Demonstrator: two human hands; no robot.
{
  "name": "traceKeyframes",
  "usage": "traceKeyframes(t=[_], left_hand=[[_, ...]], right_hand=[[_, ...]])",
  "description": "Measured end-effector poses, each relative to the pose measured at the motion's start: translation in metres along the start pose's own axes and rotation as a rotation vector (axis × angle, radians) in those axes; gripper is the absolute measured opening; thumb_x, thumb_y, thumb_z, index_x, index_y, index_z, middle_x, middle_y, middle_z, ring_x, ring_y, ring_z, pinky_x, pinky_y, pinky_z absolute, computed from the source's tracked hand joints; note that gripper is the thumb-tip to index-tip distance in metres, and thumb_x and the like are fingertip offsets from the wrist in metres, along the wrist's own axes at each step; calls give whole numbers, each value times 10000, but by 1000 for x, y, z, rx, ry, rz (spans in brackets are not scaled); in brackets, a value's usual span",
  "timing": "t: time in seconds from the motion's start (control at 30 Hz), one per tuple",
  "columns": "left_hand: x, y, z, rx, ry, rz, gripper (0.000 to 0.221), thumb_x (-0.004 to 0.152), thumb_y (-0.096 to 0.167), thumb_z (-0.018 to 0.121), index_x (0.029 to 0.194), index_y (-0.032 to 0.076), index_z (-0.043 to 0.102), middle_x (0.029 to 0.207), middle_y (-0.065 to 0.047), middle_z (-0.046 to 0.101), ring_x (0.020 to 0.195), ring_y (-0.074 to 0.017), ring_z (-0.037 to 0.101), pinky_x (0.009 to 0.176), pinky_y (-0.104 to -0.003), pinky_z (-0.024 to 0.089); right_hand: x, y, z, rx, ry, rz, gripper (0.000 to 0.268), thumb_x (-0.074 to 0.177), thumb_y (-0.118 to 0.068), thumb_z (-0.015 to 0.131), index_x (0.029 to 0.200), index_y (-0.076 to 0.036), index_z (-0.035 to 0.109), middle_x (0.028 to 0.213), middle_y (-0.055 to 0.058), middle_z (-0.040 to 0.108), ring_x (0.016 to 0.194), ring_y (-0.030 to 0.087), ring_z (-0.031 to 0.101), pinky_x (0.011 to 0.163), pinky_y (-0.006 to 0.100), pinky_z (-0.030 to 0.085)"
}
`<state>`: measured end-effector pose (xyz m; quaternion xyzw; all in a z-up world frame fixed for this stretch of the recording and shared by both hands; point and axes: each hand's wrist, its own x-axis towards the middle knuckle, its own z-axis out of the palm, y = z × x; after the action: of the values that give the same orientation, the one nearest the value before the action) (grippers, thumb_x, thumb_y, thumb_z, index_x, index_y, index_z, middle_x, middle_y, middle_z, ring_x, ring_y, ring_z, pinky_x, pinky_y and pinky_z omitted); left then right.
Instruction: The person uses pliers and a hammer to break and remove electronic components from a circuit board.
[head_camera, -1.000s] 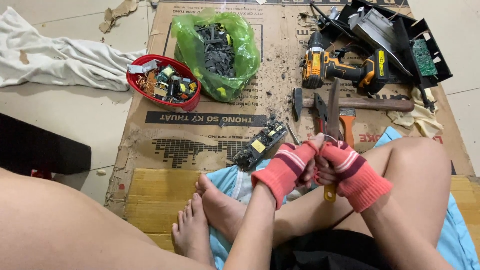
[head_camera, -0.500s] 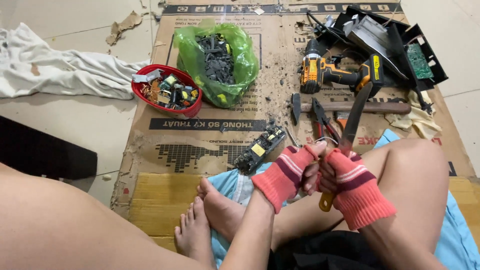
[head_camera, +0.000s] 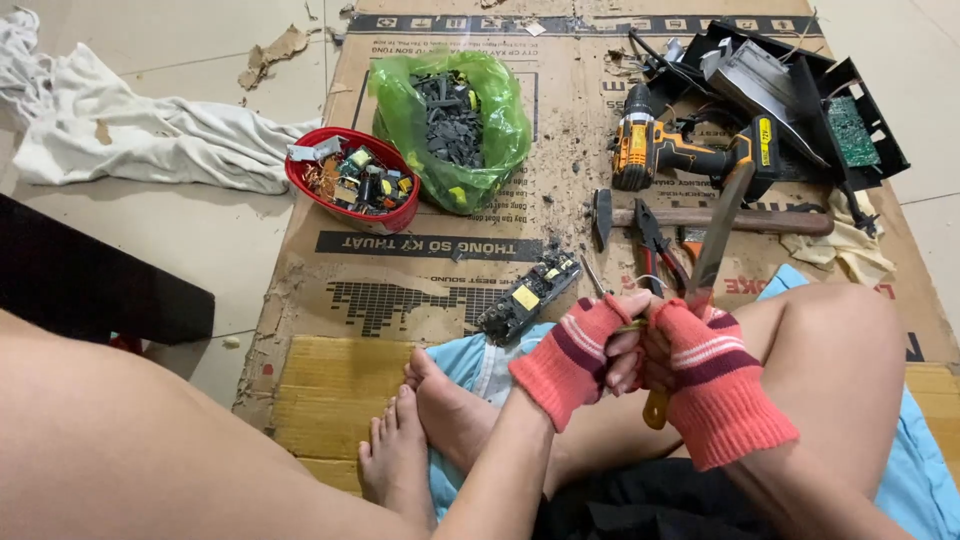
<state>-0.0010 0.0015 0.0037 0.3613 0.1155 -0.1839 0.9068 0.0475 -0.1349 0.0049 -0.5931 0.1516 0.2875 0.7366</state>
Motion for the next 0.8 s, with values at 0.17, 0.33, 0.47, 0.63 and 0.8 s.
traceKeyframes(t=[0.17, 0.33, 0.47, 0.63, 0.8], left_hand=[[-9, 27, 4, 182, 17, 10, 566, 1019, 453, 563, 603, 106, 401, 493, -174, 439, 449, -307, 482, 490, -369, 431], [-10, 57, 12, 359, 40, 29, 481, 1014, 439, 541, 701, 87, 443, 612, -192, 477, 578, -330, 502, 590, -392, 438], [-17, 66, 19, 520, 64, 51, 415, 1009, 424, 519, 799, 68, 484, 731, -210, 516, 706, -352, 522, 690, -415, 445], [-22, 74, 26, 667, 105, 56, 377, 1004, 410, 498, 897, 50, 525, 851, -228, 555, 834, -375, 542, 790, -437, 452], [-30, 78, 33, 854, 160, 65, 383, 998, 391, 469, 1028, 25, 581, 1010, -252, 608, 1005, -405, 569, 922, -468, 462]], right_hand=[[12, -18, 25, 10, -2, 113, 240, 887, -169, 447, 688, -47, 391, 518, 142, 395, 328, 306, 355, 351, 432, 294], [37, -32, 45, -15, -6, 269, 438, 712, -219, 531, 429, -184, 197, 353, 5, 135, 251, 233, 127, 323, 387, 120], [33, -42, 65, 3, 79, 328, 476, 630, -180, 594, 414, -234, 173, 330, -57, 90, 268, 165, 69, 331, 313, 116], [34, -37, 63, 37, 68, 312, 476, 708, -161, 583, 480, -233, 172, 353, -57, 86, 257, 95, 100, 341, 264, 142], [33, -37, 51, 27, -164, 189, 704, 1042, -514, 495, 480, -220, 190, 316, -22, 101, 199, 134, 119, 293, 277, 147]])
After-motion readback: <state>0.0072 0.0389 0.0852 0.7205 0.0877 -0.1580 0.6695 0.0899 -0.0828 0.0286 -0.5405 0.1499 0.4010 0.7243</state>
